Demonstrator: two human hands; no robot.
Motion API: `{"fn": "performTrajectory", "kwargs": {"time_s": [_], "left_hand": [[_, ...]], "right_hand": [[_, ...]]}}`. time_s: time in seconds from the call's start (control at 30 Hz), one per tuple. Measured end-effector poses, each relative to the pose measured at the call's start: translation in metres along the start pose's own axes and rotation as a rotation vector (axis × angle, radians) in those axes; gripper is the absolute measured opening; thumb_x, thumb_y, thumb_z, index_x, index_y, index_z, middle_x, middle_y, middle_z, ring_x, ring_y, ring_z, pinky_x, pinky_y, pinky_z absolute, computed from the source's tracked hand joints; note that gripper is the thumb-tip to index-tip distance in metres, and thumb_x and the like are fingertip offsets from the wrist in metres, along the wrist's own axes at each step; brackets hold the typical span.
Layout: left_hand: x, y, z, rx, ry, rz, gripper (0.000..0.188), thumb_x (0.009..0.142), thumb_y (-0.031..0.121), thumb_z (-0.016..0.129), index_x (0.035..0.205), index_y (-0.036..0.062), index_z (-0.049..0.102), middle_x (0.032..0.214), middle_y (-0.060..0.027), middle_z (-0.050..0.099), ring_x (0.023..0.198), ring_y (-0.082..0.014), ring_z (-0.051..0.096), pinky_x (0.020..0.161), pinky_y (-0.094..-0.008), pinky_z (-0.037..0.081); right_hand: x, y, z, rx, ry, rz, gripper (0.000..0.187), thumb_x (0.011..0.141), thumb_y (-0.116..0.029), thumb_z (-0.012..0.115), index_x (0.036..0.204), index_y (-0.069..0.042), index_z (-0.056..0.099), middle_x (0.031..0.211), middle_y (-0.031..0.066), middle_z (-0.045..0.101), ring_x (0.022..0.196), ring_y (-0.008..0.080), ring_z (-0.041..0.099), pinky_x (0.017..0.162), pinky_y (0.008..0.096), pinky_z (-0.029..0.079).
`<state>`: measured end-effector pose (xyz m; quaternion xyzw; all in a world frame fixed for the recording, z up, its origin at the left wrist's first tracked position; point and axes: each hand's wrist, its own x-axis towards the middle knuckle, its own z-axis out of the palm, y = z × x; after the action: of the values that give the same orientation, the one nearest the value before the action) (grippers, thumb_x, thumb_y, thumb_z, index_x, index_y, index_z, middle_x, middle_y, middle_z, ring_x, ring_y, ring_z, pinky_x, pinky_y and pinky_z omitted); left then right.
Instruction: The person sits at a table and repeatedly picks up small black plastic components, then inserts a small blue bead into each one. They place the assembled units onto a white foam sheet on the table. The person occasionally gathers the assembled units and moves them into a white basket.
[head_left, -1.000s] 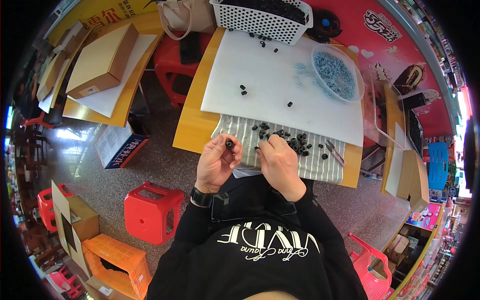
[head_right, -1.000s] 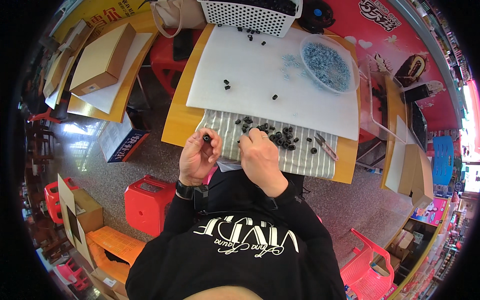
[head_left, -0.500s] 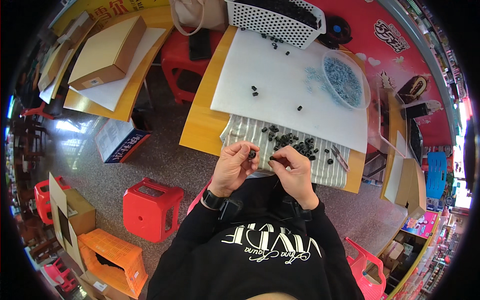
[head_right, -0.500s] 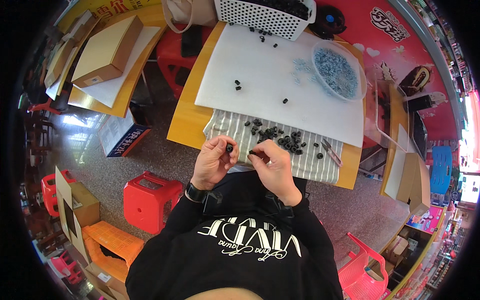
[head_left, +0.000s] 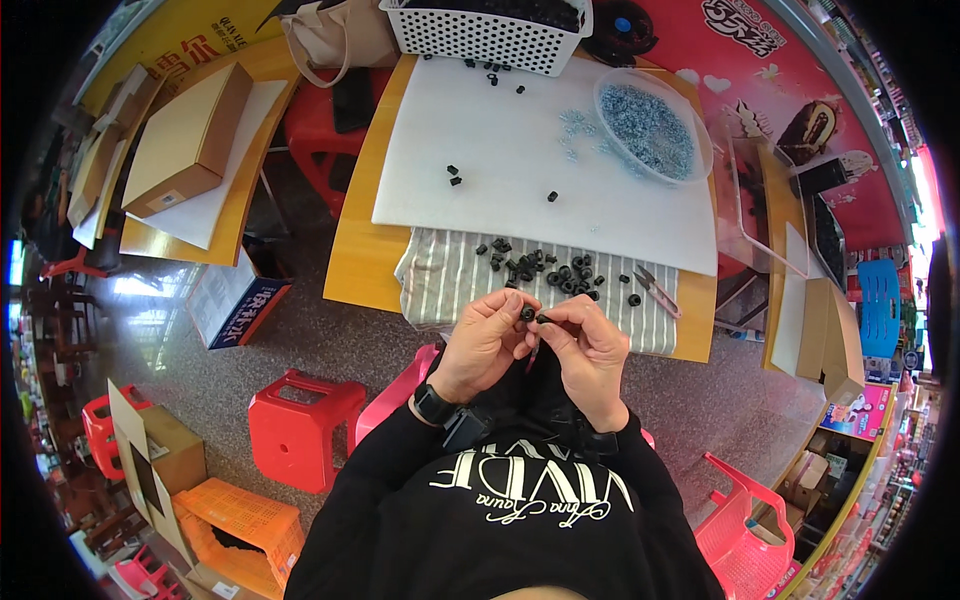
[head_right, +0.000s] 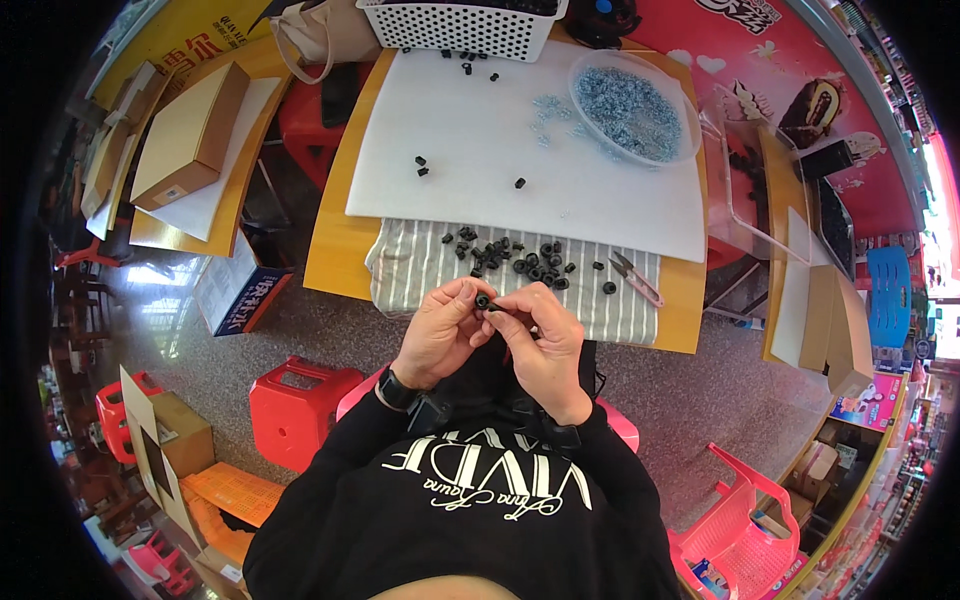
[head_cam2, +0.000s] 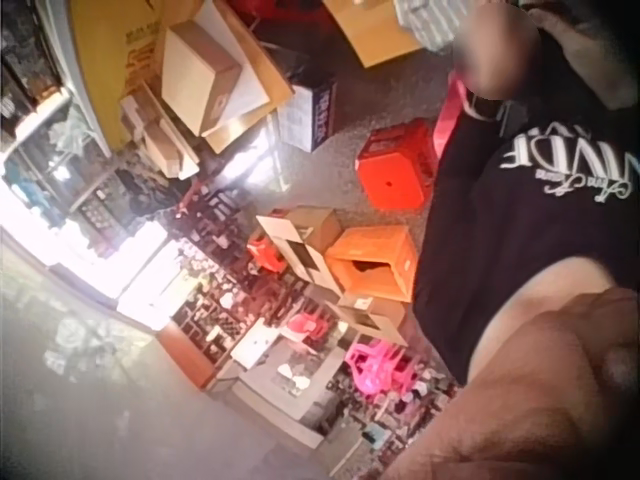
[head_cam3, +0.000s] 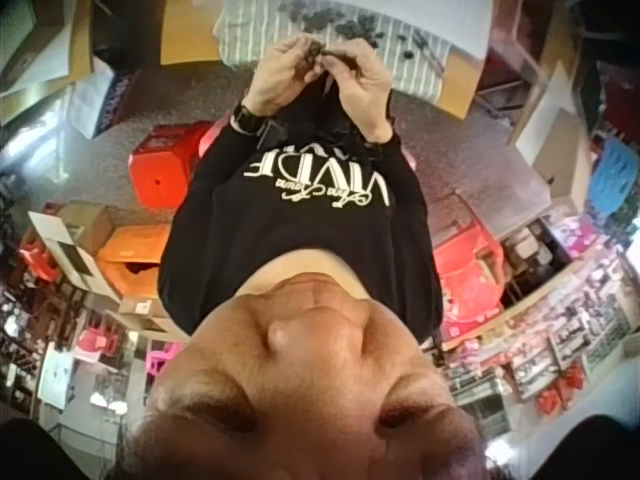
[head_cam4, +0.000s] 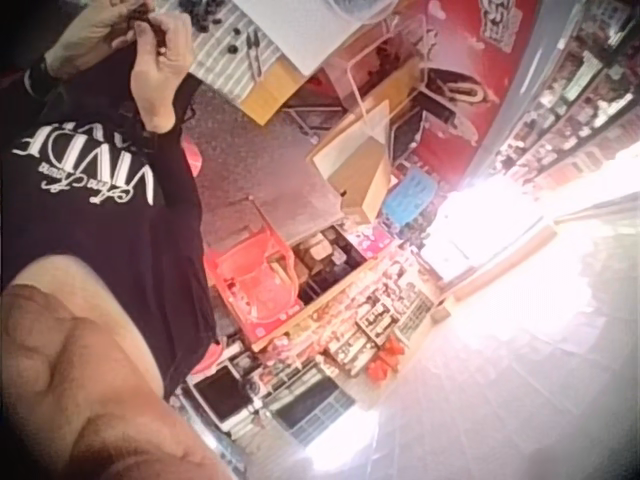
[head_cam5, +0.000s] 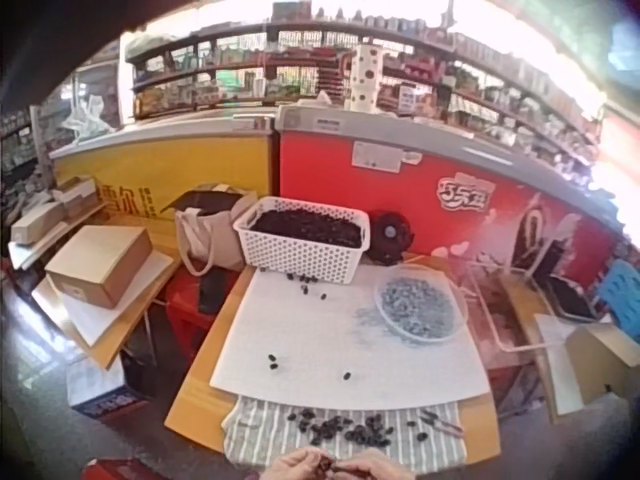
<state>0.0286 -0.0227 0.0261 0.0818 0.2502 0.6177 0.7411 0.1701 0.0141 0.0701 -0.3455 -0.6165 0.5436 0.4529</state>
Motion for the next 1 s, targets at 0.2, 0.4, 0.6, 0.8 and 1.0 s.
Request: {"fn": "performTrajectory", "kwargs": {"time_s": [0.2, 0.4, 0.6, 0.8, 1.0], "left_hand": [[0.003, -0.007, 0.003, 0.066, 0.007, -0.006, 0.026, 0.101, 0.025, 0.054, 0.102, 0.0011, 0.064, 0.08, -0.0037, 0.062, 0.067, -0.0103, 0.058, 0.059, -0.0221, 0.047], [0.003, -0.01, 0.004, 0.077, 0.026, -0.016, 0.023, 0.099, 0.023, 0.057, 0.1, 0.0014, 0.064, 0.078, -0.0039, 0.063, 0.064, -0.0106, 0.059, 0.058, -0.0223, 0.049], [0.002, -0.012, 0.0, 0.07, 0.057, -0.014, 0.02, 0.097, 0.019, 0.061, 0.101, 0.0007, 0.066, 0.078, -0.0045, 0.065, 0.063, -0.0117, 0.061, 0.055, -0.0222, 0.05], [-0.001, -0.007, 0.002, 0.132, -0.017, -0.003, 0.023, 0.097, 0.015, 0.06, 0.113, -0.0012, 0.066, 0.086, -0.0059, 0.067, 0.069, -0.012, 0.061, 0.061, -0.0232, 0.05], [-0.002, -0.005, -0.002, 0.137, -0.081, 0.01, 0.025, 0.096, 0.009, 0.06, 0.118, -0.0015, 0.064, 0.09, -0.0072, 0.068, 0.075, -0.0115, 0.062, 0.065, -0.0232, 0.051]], "right_hand": [[-0.005, 0.011, -0.011, -0.082, -0.006, -0.038, 0.013, 0.082, 0.009, 0.067, 0.093, 0.002, 0.064, 0.083, 0.007, 0.06, 0.069, 0.0129, 0.065, 0.058, 0.0229, 0.049], [-0.002, 0.01, -0.016, -0.17, -0.025, -0.086, 0.011, 0.081, 0.009, 0.068, 0.089, 0.002, 0.064, 0.077, 0.0071, 0.06, 0.067, 0.013, 0.063, 0.057, 0.0242, 0.049], [-0.001, 0.01, -0.019, -0.233, -0.061, -0.116, 0.011, 0.08, 0.008, 0.069, 0.087, 0.002, 0.064, 0.076, 0.007, 0.061, 0.065, 0.0127, 0.062, 0.055, 0.0241, 0.048], [-0.002, 0.009, -0.02, -0.178, -0.018, -0.104, 0.013, 0.081, 0.009, 0.068, 0.09, 0.002, 0.064, 0.079, 0.008, 0.061, 0.066, 0.0125, 0.062, 0.056, 0.0239, 0.05], [-0.003, 0.006, -0.02, -0.243, -0.033, -0.175, 0.014, 0.081, 0.008, 0.069, 0.093, 0.002, 0.063, 0.083, 0.0093, 0.062, 0.069, 0.0137, 0.063, 0.06, 0.0241, 0.051]]}}
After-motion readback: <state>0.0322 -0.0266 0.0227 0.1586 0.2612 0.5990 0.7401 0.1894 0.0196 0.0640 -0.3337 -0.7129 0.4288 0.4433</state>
